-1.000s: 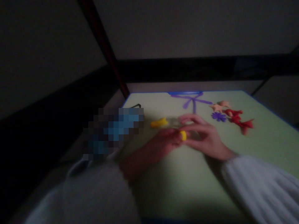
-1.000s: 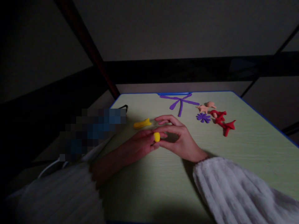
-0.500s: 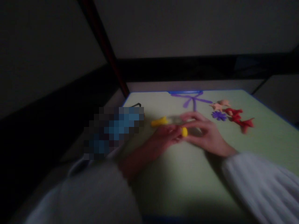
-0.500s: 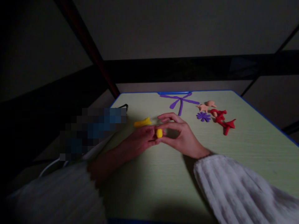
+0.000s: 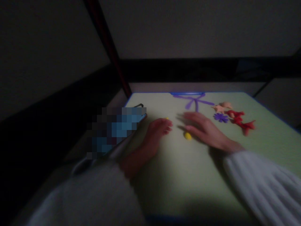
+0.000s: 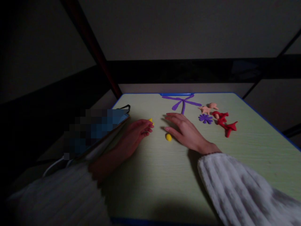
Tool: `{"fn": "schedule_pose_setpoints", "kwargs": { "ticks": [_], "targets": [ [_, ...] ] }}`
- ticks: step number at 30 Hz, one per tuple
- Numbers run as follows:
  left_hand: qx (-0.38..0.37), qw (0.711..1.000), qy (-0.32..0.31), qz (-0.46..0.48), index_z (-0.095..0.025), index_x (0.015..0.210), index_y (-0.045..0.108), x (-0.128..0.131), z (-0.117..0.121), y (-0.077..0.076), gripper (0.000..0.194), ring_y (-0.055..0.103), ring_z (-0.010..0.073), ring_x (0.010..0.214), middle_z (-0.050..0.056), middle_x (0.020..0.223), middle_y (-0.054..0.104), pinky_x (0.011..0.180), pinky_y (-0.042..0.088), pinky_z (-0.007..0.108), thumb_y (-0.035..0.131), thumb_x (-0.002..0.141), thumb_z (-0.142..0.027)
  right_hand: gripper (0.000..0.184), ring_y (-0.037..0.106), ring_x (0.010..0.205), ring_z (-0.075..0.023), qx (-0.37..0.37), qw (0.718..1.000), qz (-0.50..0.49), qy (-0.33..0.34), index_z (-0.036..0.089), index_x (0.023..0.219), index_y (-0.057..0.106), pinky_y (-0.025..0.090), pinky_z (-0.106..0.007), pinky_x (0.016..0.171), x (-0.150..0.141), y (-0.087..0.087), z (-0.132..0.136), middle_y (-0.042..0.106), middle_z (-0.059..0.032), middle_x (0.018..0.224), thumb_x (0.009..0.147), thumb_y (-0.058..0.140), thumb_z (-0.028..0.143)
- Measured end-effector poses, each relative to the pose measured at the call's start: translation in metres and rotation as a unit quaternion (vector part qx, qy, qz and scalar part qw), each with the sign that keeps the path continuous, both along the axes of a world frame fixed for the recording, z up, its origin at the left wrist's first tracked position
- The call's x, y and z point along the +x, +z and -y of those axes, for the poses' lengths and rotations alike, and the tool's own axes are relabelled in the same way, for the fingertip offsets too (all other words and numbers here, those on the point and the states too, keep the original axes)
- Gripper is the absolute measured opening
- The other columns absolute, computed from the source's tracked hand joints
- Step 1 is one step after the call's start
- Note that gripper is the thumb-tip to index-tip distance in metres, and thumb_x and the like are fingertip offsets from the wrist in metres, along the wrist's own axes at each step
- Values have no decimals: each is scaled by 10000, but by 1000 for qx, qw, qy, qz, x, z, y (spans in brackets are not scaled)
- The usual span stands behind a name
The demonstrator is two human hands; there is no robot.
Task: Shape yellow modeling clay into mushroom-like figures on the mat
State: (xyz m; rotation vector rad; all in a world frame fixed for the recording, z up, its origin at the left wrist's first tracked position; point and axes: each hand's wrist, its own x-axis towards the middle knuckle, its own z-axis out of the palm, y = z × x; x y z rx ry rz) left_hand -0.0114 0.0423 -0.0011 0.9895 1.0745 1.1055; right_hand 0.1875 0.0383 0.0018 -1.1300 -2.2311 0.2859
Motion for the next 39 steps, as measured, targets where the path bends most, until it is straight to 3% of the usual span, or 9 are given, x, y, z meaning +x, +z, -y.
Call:
{"fn": "schedule_pose_setpoints", "kwargs": {
  "ticks": [9, 26, 34, 39],
  "targets": [
    [14, 1000, -18, 2, -136, 729, 618, -1, 0, -1, 112, 527, 90, 663, 23, 760, 620, 633, 380, 217, 634, 676, -234, 383, 494, 1160, -309, 77, 991, 79, -78, 136, 1215, 537, 408, -491, 969, -22, -19, -12, 553, -170, 1245, 894, 427, 311],
    [13, 999, -20, -34, -138, 696, 627, 2, 1, -1, 105, 539, 95, 647, 27, 738, 631, 620, 393, 214, 628, 664, -238, 345, 480, 1182, -313, 45, 984, 129, -112, 124, 1208, 508, 342, -531, 987, -3, -29, -19, 526, -191, 1272, 909, 360, 211],
    [43, 996, -51, -52, -149, 689, 613, -1, -5, -10, 121, 542, 104, 668, 27, 738, 633, 611, 396, 207, 600, 693, -269, 372, 428, 1243, -294, 51, 983, 141, -101, 120, 1245, 488, 340, -510, 1007, -21, -28, -16, 513, -184, 1297, 921, 364, 254],
    [32, 998, -31, -54, -134, 711, 616, 1, -2, -6, 147, 547, 102, 661, 28, 745, 628, 621, 401, 210, 584, 673, -273, 421, 338, 1307, -338, 52, 972, 191, -126, 92, 1278, 476, 306, -548, 1019, -27, -30, -16, 445, -201, 1370, 931, 338, 285]
  ]
}}
